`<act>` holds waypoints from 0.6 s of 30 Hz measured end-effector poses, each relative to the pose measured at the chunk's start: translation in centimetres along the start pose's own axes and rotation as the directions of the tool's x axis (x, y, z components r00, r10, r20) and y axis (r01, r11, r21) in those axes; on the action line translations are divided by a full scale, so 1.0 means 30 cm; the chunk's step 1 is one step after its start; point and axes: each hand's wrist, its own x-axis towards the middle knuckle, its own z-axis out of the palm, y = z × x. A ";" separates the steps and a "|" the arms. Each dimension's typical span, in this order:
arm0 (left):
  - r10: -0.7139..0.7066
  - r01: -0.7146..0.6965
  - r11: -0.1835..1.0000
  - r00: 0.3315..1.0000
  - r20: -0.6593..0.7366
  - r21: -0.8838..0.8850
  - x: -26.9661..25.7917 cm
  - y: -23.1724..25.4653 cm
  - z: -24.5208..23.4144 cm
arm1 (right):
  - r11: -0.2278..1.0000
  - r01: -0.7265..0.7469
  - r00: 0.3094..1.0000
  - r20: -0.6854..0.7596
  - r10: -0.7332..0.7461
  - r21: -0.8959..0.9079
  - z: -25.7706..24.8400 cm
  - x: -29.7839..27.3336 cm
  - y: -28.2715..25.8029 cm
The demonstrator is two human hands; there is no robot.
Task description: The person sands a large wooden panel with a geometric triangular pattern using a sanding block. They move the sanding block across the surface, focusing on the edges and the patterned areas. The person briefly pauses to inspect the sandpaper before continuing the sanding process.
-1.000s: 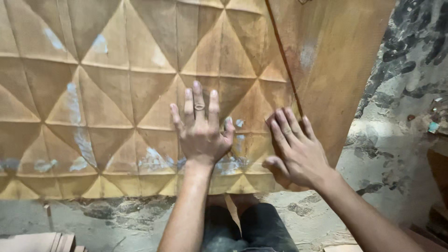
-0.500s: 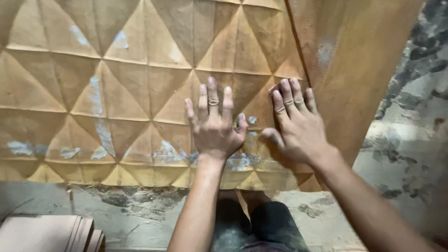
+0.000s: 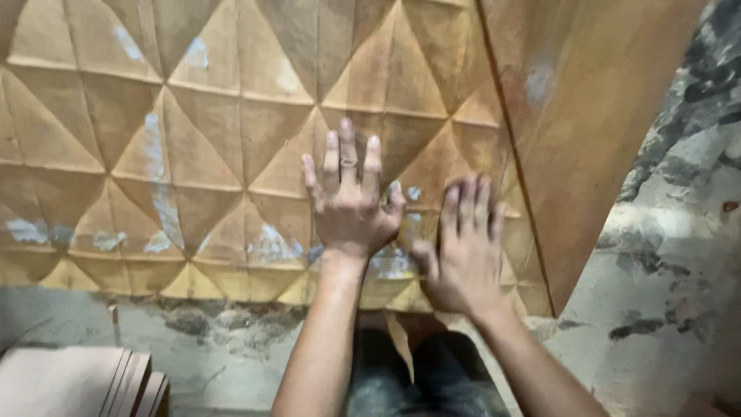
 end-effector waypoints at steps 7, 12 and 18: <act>-0.006 0.006 1.000 1.000 0.001 0.011 0.015 0.003 -0.006 | 0.982 -0.128 0.990 -0.033 0.134 0.136 -0.030 0.098 -0.059; -0.011 0.011 1.000 1.000 0.001 0.012 0.004 0.008 -0.009 | 0.996 -0.063 0.995 -0.078 0.068 0.069 -0.005 -0.004 -0.109; -0.005 0.005 1.000 1.000 0.020 0.003 -0.014 -0.023 0.017 | 0.976 -0.188 0.982 -0.009 0.190 0.108 0.033 0.068 -0.075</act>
